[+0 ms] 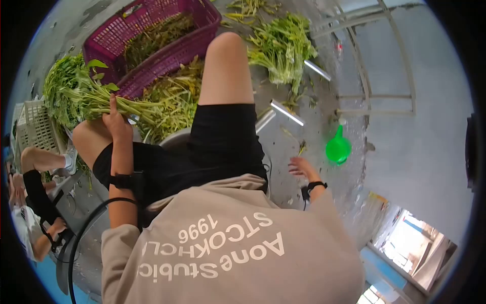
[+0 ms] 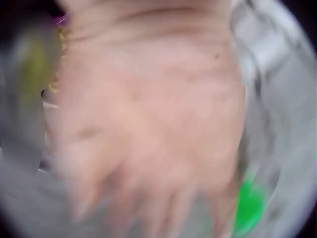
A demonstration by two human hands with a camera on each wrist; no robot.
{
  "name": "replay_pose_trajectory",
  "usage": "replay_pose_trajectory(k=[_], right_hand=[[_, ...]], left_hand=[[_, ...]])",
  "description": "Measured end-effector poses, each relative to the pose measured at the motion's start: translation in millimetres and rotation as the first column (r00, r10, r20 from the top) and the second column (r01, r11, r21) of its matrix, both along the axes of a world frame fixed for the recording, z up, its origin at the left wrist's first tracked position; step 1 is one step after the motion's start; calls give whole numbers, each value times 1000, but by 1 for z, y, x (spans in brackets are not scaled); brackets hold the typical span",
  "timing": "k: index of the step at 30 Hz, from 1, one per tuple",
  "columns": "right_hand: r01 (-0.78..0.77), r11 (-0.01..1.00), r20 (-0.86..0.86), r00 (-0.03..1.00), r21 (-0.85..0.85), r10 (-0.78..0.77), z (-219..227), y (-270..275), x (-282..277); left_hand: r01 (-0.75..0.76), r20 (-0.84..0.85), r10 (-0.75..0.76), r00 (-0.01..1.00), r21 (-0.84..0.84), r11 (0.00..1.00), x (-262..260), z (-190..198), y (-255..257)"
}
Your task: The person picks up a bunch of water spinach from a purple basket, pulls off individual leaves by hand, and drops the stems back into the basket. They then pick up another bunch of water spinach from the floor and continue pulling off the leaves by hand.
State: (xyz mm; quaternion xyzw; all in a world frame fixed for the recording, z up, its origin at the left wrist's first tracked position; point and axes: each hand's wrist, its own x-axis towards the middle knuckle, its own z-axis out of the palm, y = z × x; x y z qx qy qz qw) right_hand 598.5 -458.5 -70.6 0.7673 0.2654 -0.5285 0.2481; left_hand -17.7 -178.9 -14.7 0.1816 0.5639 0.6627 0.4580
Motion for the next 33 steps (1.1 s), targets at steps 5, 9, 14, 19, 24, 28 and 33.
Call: replay_pose_trajectory(k=[5, 9, 14, 19, 24, 28, 33], right_hand=[[-235, 867, 109, 972, 439, 208, -6, 31, 16], [-76, 509, 43, 996, 858, 76, 53, 137, -41], [46, 259, -125, 946, 965, 298, 191, 246, -207], [258, 440, -492, 646, 860, 584, 175, 291, -345], [281, 758, -793, 382, 588, 474, 119, 318, -425], [364, 845, -907, 305, 391, 289, 99, 317, -432], [344, 893, -909, 392, 289, 143, 93, 319, -418]], left_hand=[[27, 91, -31, 995, 48, 998, 6, -12, 12], [24, 174, -23, 984, -5, 1000, 21, 6, 2], [307, 100, -319, 943, 119, 944, 32, 34, -7], [351, 155, -382, 911, 193, 916, 33, 36, -10], [245, 78, -258, 963, 148, 958, 37, 29, -9], [338, -32, -337, 941, 117, 934, 30, 31, -8], [382, -12, -382, 924, 87, 920, 32, 23, -1]])
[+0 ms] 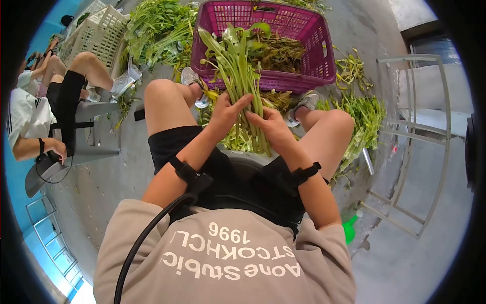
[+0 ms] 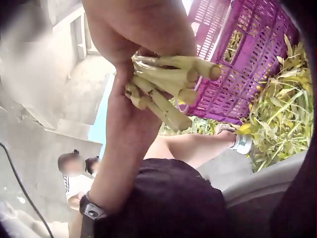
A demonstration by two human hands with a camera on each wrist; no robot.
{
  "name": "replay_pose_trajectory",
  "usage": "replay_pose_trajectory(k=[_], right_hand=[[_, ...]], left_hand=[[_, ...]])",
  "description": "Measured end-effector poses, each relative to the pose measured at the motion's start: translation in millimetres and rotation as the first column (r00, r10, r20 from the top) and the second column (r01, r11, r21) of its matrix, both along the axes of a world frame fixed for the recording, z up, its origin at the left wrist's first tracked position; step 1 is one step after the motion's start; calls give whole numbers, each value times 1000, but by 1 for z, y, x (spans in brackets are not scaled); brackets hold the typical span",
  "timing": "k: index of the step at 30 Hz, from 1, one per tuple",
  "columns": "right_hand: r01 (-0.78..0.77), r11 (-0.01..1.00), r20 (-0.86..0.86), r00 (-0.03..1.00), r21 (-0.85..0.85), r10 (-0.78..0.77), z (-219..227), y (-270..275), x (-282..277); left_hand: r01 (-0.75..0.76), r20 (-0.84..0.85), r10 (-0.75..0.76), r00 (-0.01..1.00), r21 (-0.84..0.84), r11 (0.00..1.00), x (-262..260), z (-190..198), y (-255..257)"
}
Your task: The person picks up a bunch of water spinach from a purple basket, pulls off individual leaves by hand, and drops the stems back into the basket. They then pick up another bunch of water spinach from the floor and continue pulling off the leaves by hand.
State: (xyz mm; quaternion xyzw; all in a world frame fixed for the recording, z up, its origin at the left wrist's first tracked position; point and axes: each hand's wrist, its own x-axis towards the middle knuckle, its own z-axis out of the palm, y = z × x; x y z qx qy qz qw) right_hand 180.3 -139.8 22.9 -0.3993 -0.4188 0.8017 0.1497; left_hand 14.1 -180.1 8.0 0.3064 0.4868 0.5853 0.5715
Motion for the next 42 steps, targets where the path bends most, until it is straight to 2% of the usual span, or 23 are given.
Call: replay_pose_trajectory(k=[2, 3, 5, 7, 9, 14, 16, 17, 19, 20, 23, 25, 26, 28, 32, 34, 35, 37, 40, 42], right_hand=[[49, 997, -46, 998, 64, -46, -4, 0, 5], [127, 991, -20, 992, 48, -126, -5, -4, 4], [164, 986, -21, 986, 24, -164, -4, -4, 9], [202, 979, -22, 979, 2, -202, 2, -3, 14], [268, 963, -23, 963, -37, -269, 15, -4, 17], [316, 948, -28, 948, -32, -317, 26, -10, 32], [288, 953, 42, 955, 97, -293, 32, -13, 36], [293, 951, 46, 953, 99, -299, 32, -14, 36], [312, 950, 23, 950, 19, -312, 27, -16, 31], [315, 949, 23, 949, 19, -315, 25, -16, 29], [290, 957, -52, 955, -25, -291, 21, -14, 21], [211, 962, 42, 974, 173, -221, 20, -13, 16], [208, 963, 41, 975, 173, -218, 17, -12, 15], [159, 980, -28, 987, 119, -157, 8, -9, 17], [184, 983, -84, 980, 15, -182, 7, -7, 15], [205, 950, 63, 972, 236, -226, 7, -7, 12], [203, 950, 62, 973, 237, -224, 6, -8, 9], [239, 891, -1, 966, 387, -259, -1, -11, 5], [152, 905, 74, 978, 397, -196, -14, -7, 9], [147, 915, 89, 977, 375, -193, -2, -7, 9]], left_hand=[[-15, -7, 15, 1000, -17, 1000, 1, 1, 0], [-22, -16, 21, 1000, -22, 1000, 2, 1, 0], [-30, -24, 29, 999, -25, 999, 3, 3, 1], [5, 83, 0, 997, -67, 998, 3, 7, 0], [20, 82, -15, 996, -60, 998, 0, 4, -1], [45, 145, -38, 989, -46, 998, 2, 4, -2], [64, 289, -64, 955, 11, 998, 4, 3, -2], [70, 293, -70, 953, 12, 997, 6, 5, -1], [104, 433, -119, 893, 58, 993, 9, 11, -4], [106, 433, -121, 893, 58, 993, 9, 14, -5], [150, 426, -179, 887, 100, 984, 10, 16, -4], [96, 321, -117, 940, 81, 992, 11, 5, -2], [92, 320, -114, 941, 81, 992, 10, 4, -2], [106, 251, -109, 962, 26, 994, 7, -1, -3], [85, 231, -91, 969, 32, 996, 10, 5, -2], [66, 167, -70, 983, 25, 997, 10, 6, -2], [65, 167, -68, 984, 26, 998, 10, 3, -1], [35, 33, -35, 999, 8, 999, 10, -5, -1], [21, -56, -23, 998, -44, 999, 12, -3, -2], [38, -61, -41, 997, -58, 998, 10, -10, 0]])
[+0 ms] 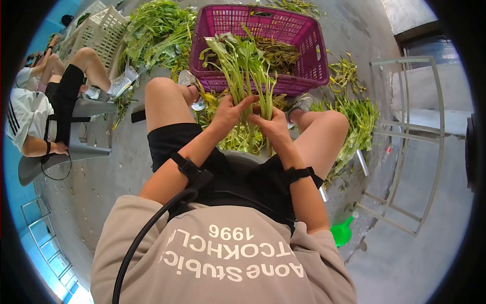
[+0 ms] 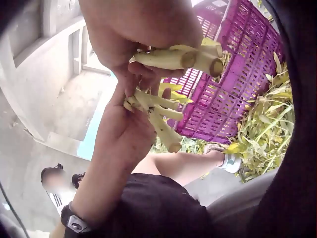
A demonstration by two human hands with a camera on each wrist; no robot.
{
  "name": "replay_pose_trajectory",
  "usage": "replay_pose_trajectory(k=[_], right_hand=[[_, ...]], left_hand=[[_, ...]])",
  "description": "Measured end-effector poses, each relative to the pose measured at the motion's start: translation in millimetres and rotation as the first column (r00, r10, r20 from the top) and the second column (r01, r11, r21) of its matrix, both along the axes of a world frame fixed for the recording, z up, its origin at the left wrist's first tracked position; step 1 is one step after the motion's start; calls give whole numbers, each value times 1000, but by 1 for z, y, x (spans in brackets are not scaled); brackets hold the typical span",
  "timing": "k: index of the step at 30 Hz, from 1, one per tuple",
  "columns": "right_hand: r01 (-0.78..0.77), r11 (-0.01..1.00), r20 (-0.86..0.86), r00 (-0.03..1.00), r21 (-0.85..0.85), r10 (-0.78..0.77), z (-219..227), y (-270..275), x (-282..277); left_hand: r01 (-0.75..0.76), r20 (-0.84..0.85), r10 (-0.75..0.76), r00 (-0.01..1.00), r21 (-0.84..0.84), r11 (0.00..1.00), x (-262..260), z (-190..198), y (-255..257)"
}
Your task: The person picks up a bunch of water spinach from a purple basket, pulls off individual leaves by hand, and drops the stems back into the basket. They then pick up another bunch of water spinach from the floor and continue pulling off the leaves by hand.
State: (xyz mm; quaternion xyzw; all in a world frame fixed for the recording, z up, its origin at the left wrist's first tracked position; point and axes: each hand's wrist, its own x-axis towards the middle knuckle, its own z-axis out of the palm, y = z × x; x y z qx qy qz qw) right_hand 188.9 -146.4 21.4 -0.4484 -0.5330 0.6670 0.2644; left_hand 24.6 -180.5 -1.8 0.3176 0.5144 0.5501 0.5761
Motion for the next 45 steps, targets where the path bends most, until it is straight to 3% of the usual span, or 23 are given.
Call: replay_pose_trajectory(k=[6, 8, 11, 14, 18, 20, 23, 26, 33, 35, 36, 38, 39, 42, 45], right_hand=[[55, 985, -64, 996, -161, -66, -5, 2, 4], [87, 968, -108, 987, -235, -115, -5, 5, 6], [127, 952, -164, 970, -278, -177, -1, 9, 8], [212, 929, -155, 951, -302, -267, 2, 9, 4], [184, 950, -127, 967, -254, -222, 0, 7, 4], [129, 973, -92, 984, -192, -149, 1, 6, 4], [75, 988, -50, 995, -132, -82, 0, 6, 5], [86, 995, -51, 995, -55, -89, 1, 4, 0], [124, 990, -52, 990, -66, -128, -8, 5, 0], [173, 979, -9, 984, -105, -175, -6, 7, 3], [175, 979, -12, 984, -100, -177, -4, 8, 5], [165, 964, -59, 982, -210, -182, 2, 10, 9], [175, 959, -77, 977, -225, -197, 2, 10, 8], [196, 949, -124, 965, -248, -232, 3, 11, 7], [206, 909, -170, 944, -363, -282, 6, 13, 7]], left_hand=[[8, 81, -13, 997, 56, 998, 3, 8, -1], [-124, 83, 114, 990, 126, 984, 3, 2, 3], [-202, 124, 195, 973, 50, 978, -3, 8, 2], [-170, 156, 163, 974, 30, 985, -8, 0, 3], [-147, 115, 137, 984, 85, 986, -6, 0, 3], [-75, 54, 80, 995, -86, 993, -6, 6, 3], [-26, 44, 31, 999, -118, 993, -1, 5, 2], [14, -24, -16, 1000, -91, 996, 0, 2, 0], [-16, -26, 14, 1000, -83, 996, 0, -2, 0], [-161, 54, 168, 984, -112, 981, -5, -5, 3], [-159, 54, 165, 985, -106, 982, -9, -3, 5], [-197, -54, 191, 980, -172, 965, -17, 1, 7], [-151, -123, 128, 984, -202, 968, -19, 6, 6], [-164, -94, 149, 984, -177, 971, -15, -6, 4], [-127, 61, 136, 989, -145, 981, -13, -1, 5]])
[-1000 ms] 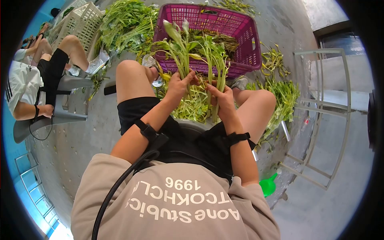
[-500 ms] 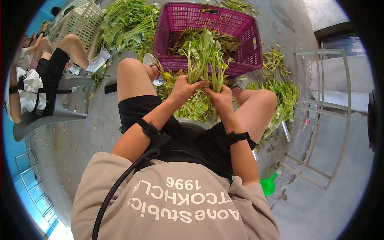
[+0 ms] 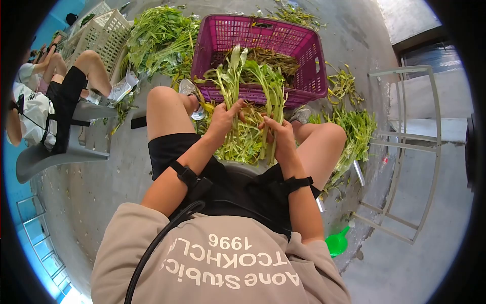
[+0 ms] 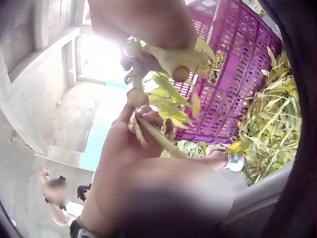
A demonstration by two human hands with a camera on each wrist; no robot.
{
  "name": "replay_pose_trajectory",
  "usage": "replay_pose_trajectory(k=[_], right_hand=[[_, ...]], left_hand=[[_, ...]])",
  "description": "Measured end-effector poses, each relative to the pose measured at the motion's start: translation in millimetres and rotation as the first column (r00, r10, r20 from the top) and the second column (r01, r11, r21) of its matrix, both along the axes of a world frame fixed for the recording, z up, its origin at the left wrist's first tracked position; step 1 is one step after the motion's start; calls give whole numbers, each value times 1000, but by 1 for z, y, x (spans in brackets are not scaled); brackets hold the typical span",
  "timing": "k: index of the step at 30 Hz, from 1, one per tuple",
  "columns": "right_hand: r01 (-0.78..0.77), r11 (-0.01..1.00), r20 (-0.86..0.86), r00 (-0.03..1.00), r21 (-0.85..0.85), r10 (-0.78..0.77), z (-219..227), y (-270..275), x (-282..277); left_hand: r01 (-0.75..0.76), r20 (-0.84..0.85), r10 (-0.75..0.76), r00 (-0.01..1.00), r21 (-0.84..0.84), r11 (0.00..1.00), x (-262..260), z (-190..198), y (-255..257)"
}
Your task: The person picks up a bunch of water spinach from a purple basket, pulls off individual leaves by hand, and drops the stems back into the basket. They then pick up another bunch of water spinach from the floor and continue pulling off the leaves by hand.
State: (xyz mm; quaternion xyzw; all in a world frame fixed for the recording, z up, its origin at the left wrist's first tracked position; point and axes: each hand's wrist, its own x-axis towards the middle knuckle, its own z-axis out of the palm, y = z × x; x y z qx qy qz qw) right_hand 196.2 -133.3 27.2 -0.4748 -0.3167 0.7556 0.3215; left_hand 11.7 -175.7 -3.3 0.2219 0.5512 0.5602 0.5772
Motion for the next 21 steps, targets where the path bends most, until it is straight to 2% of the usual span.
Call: replay_pose_trajectory(k=[1, 3, 4, 6, 7, 10, 11, 13, 14, 16, 17, 21], right_hand=[[2, 1000, 0, 1000, 2, -2, 1, 1, 1], [15, 992, 22, 1000, -123, -12, 3, 3, 3], [17, 992, 22, 1000, -124, -15, 1, 4, 5], [-88, 994, -48, 995, -71, 85, -4, 4, 9], [-85, 994, -48, 995, -71, 82, -6, 3, 9], [-133, 985, 3, 991, 105, 133, -9, -2, -2], [-131, 986, 4, 991, 105, 131, -8, -4, -5], [-143, 971, 32, 990, 191, 140, -6, -7, -9], [-168, 972, 34, 986, 167, 165, -6, -8, -8], [-206, 958, 90, 977, 198, 192, -9, -9, -9], [-244, 943, 148, 965, 225, 215, -8, -10, -10], [-213, 943, 133, 974, 255, 185, 5, -9, -16]], left_hand=[[6, 80, -7, 997, 11, 1000, 0, 4, 1], [7, 109, -10, 994, 30, 1000, 1, 4, 1], [5, 137, -11, 990, 50, 999, 1, 4, 1], [16, 154, -28, 988, 79, 997, 3, 1, 0], [24, 170, -43, 985, 111, 994, 3, 0, 1], [90, 150, -104, 983, 95, 991, 0, -3, 0], [93, 150, -106, 983, 95, 991, 2, -3, 0], [96, 23, -97, 995, 59, 994, 4, -4, -1], [96, 21, -97, 995, 60, 994, 5, -2, -2], [144, -79, -132, 988, 157, 977, 8, 1, -4], [144, -82, -133, 988, 160, 976, 9, 2, -4], [182, 20, -186, 982, 135, 974, 12, 7, -5]])
